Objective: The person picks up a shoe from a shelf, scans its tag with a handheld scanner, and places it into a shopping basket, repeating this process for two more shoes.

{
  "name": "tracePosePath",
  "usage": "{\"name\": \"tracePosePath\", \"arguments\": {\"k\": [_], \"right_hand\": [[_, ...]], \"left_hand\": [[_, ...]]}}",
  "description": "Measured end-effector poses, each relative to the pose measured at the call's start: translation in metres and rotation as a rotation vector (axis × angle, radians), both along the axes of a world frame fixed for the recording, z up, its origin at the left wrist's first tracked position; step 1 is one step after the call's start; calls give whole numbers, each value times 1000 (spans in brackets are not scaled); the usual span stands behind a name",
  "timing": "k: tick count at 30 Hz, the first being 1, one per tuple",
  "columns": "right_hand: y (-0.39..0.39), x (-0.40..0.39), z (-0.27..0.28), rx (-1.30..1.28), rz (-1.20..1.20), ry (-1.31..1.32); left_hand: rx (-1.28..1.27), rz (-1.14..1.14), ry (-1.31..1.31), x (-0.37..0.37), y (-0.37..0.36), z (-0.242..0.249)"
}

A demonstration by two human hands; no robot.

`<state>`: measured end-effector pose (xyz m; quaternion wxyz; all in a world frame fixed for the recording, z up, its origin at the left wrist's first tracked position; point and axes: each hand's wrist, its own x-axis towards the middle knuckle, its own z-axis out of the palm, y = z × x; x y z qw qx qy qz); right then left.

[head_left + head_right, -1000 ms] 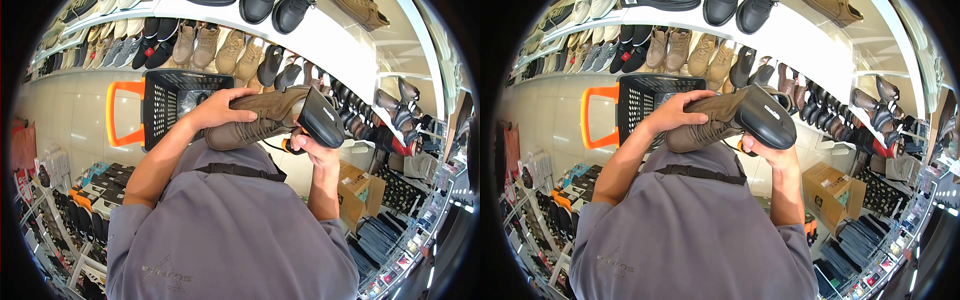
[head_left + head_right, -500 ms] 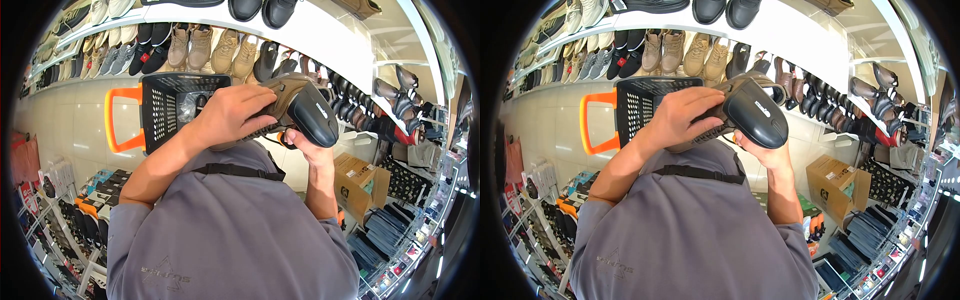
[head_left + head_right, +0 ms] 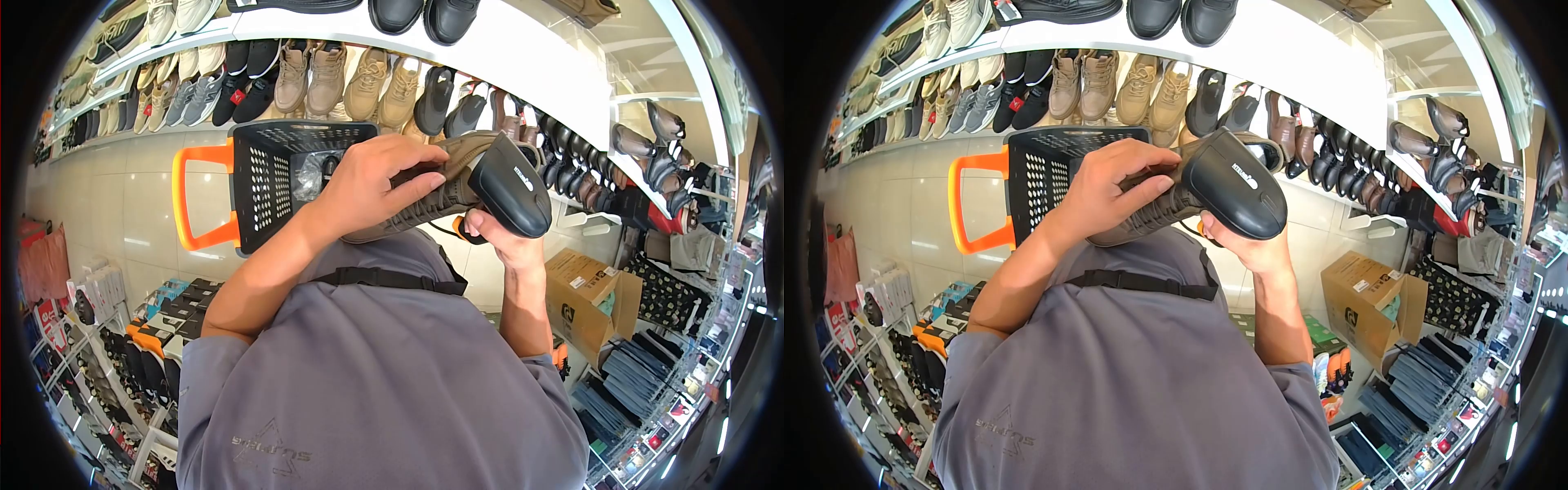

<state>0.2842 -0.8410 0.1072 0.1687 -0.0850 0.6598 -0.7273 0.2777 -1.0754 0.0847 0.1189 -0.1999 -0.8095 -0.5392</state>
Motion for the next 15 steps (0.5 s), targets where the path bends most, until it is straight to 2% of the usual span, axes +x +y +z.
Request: {"name": "tracePosePath", "arguments": {"k": [2,4,8,10,14,15], "right_hand": [[-1,0,1,-7,-9,-12],[-2,-1,0,-16,-19,-21],[-2,-2,-1,-41,-9,-9],[-1,-3,0,-44,11,-14],[-3,-3,5,-19,28,-13],[-3,-3,5,-33,13,-18]], "left_hand": [[47,-75,-33,0,-3,1],[216,-112,-330,0,-5,3],[122,-151,-185,-10,-3,2],[2,-141,6,-17,-1,1],[-23,-183,-148,-18,-6,4],[75,-159,-264,-16,-6,5]]}}
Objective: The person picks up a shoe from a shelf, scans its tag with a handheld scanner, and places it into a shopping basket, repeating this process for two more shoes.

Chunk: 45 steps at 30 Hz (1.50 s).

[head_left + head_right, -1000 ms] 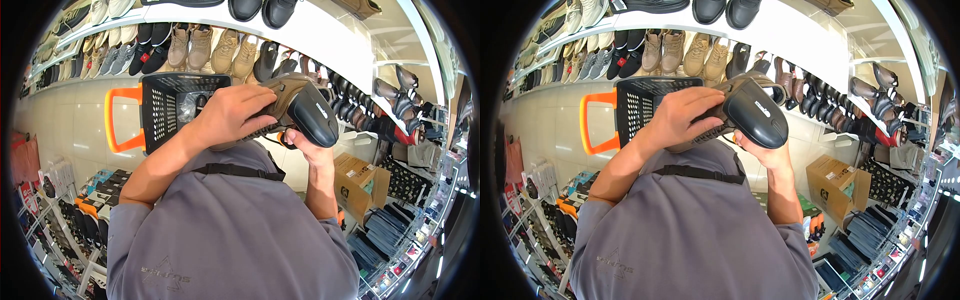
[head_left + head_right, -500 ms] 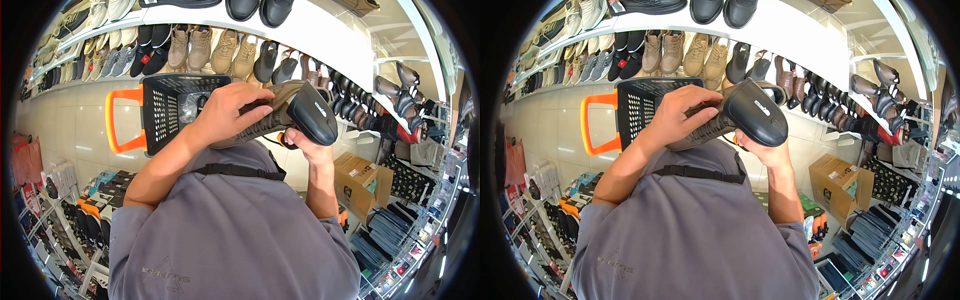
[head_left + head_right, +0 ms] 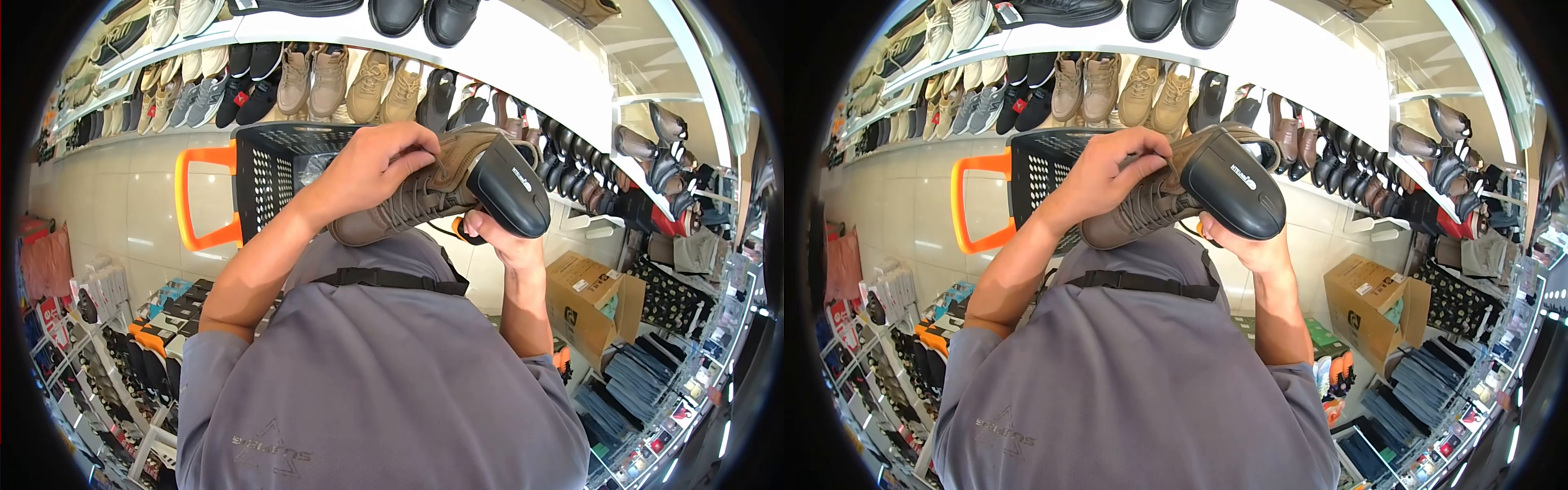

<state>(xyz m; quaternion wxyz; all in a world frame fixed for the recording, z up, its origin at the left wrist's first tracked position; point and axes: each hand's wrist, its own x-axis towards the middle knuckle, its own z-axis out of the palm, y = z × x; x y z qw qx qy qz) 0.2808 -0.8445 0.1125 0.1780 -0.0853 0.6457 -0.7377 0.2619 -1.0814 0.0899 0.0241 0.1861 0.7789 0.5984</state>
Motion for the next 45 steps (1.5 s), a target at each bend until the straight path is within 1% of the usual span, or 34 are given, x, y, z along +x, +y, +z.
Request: {"name": "tracePosePath", "arguments": {"k": [1,2,4,5,7,8,10,11,13,16,19,21,23,25,28,32,34,35,37,41,43,45], "right_hand": [[1,0,-1,-1,-4,-1],[2,0,-1,21,-1,9],[3,-1,-3,41,2,19],[3,-2,-5,33,3,39],[2,-3,-5,22,4,60],[2,-3,-4,34,2,57],[1,-4,-4,44,2,52],[1,-5,-5,31,8,55],[0,-5,-4,17,16,57],[-2,-5,-3,39,-2,19],[-3,-6,-4,71,11,58],[-4,-6,-4,3,43,53],[-3,-6,-6,1,58,69],[-2,-6,-7,-1,72,85],[-2,-6,-7,-25,83,90],[-2,-3,-6,24,50,74],[0,-3,-8,38,45,81],[0,-3,-8,42,43,86],[0,-3,-8,46,41,90],[-1,-2,-7,33,31,47],[-1,-2,-6,33,35,46],[-2,-2,-7,21,31,64]], "left_hand": [[86,31,-125,2,0,0],[85,28,-127,2,0,0],[193,63,-168,3,-1,-3],[192,63,-168,3,-2,-5],[323,114,-191,3,-3,-9],[322,114,-190,4,-2,-11],[492,98,-244,8,-1,-14],[491,99,-245,10,1,-13],[646,77,-257,16,5,-10],[629,70,-199,19,9,-8],[645,50,-185,22,13,-8],[657,72,-179,24,18,-2],[672,93,-174,25,18,-2],[514,17,-119,26,13,-6],[498,23,-61,26,14,-3],[472,37,-49,25,15,-1],[385,56,22,24,15,1],[384,56,22,24,14,2],[311,72,122,23,13,4],[274,106,156,23,13,2],[238,171,189,22,14,-1],[224,181,164,21,15,-3]]}}
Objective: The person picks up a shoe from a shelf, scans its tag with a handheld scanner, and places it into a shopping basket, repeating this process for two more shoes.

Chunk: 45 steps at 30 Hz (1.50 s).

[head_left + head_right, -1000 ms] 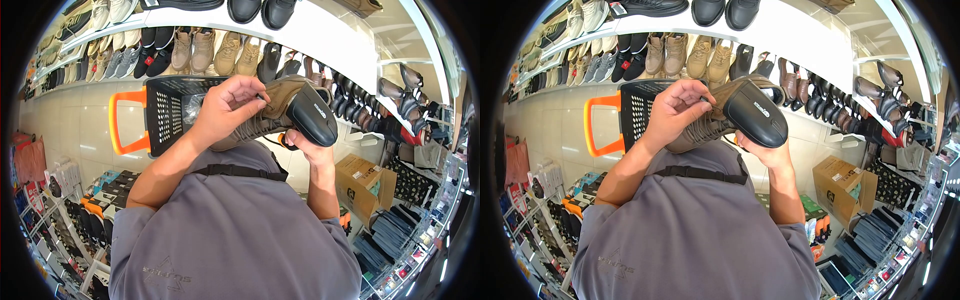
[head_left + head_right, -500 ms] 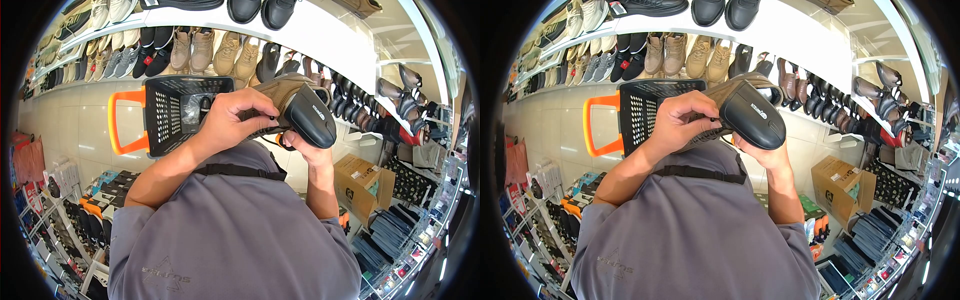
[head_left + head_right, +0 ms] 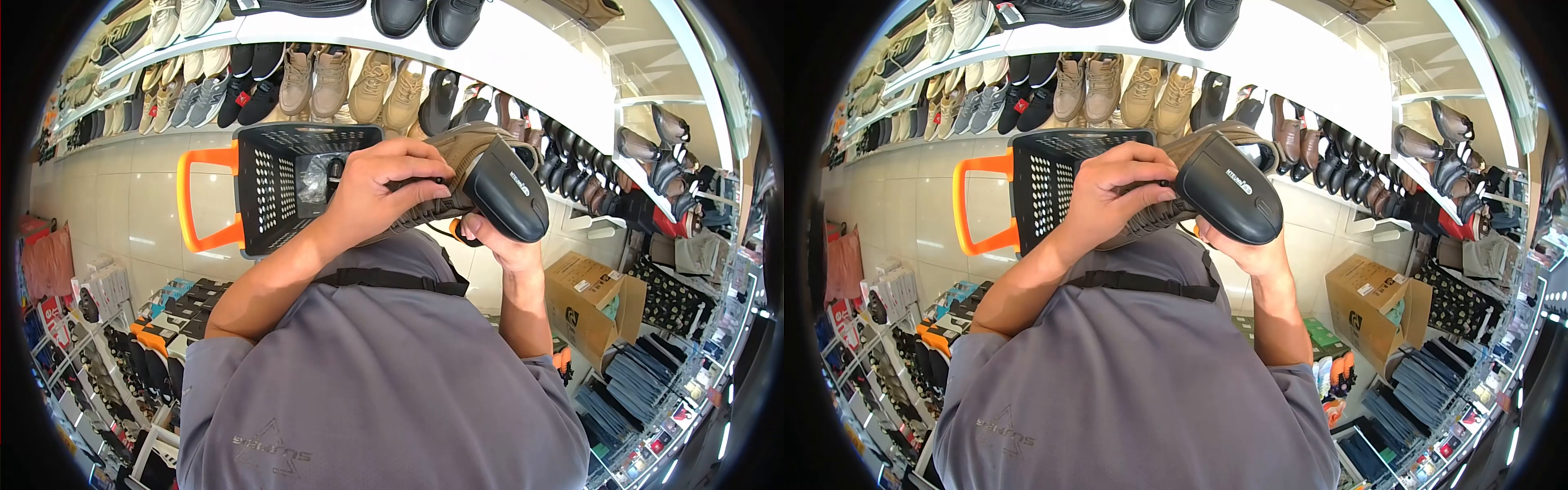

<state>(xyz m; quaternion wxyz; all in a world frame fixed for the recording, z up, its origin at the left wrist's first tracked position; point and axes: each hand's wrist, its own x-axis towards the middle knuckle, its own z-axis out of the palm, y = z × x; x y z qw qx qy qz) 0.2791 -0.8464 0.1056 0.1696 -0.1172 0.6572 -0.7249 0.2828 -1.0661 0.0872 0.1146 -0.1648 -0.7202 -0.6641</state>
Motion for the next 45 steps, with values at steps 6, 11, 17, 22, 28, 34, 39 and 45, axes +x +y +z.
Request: {"name": "tracePosePath", "arguments": {"k": [6,11,17,22,28,34,39,45], "right_hand": [[2,1,-2,52,-15,14],[2,4,-2,10,-13,-10],[-2,6,4,34,-45,-11],[2,5,-2,-7,-20,-29],[4,11,-9,-40,-23,-20],[0,13,-7,-111,-14,-37],[-3,19,-10,-115,-3,-76],[-9,27,-7,-85,19,-73]], "left_hand": [[101,6,-145,-3,1,-5],[126,3,-171,-5,3,-3],[54,-44,-234,-10,2,2],[-67,-126,-348,-9,-11,-7],[25,-307,-491,1,-46,-41],[180,-411,-813,11,-63,-50],[314,-453,-859,23,-71,-54],[293,-377,-741,38,-69,-54]]}}
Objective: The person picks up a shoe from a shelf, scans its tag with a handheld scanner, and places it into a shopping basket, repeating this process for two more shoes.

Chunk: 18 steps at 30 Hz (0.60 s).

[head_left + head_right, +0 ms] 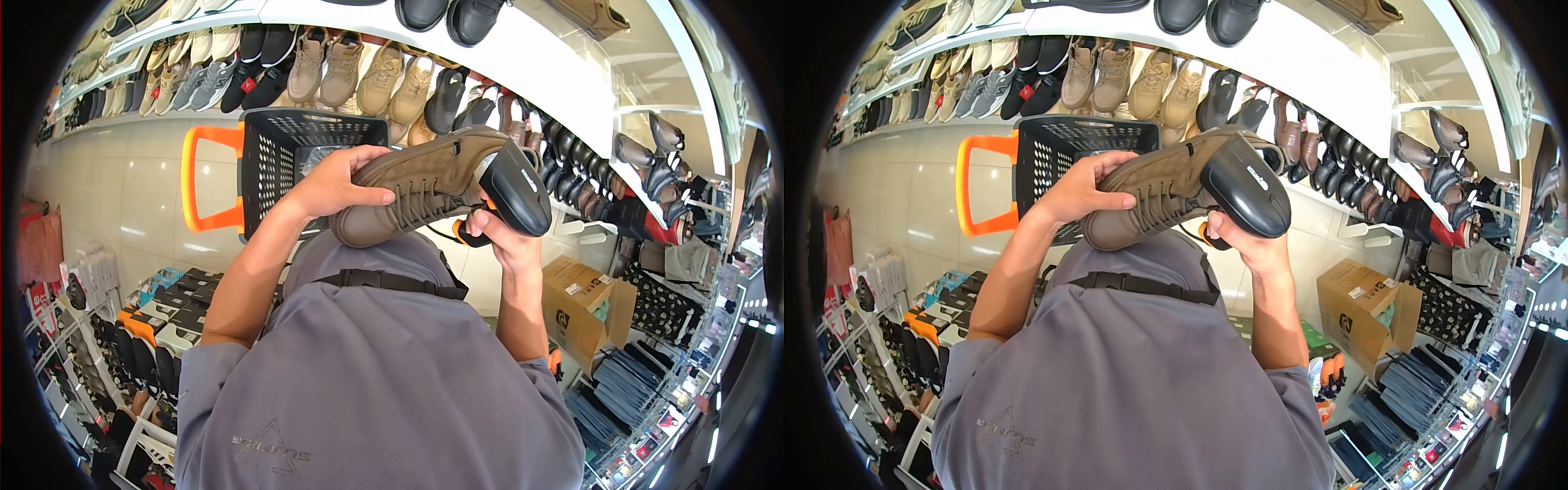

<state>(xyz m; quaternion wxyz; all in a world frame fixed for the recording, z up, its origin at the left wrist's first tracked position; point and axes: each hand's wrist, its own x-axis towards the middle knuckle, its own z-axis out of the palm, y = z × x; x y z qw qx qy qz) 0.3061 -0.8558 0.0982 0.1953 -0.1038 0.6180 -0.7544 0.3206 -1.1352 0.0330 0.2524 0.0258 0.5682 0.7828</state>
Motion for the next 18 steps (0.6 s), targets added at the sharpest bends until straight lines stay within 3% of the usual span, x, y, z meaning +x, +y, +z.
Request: {"name": "tracePosePath", "arguments": {"k": [8,10,16,18], "right_hand": [[-5,8,-1,-13,-16,-32],[-7,11,-1,-22,-16,-33],[-15,12,-2,-58,-31,-63],[-16,13,-2,-37,-34,-65]], "left_hand": [[7,10,-25,8,-6,-3],[-370,86,214,9,-6,7],[-631,73,526,13,6,38],[-658,56,507,18,5,34]]}}
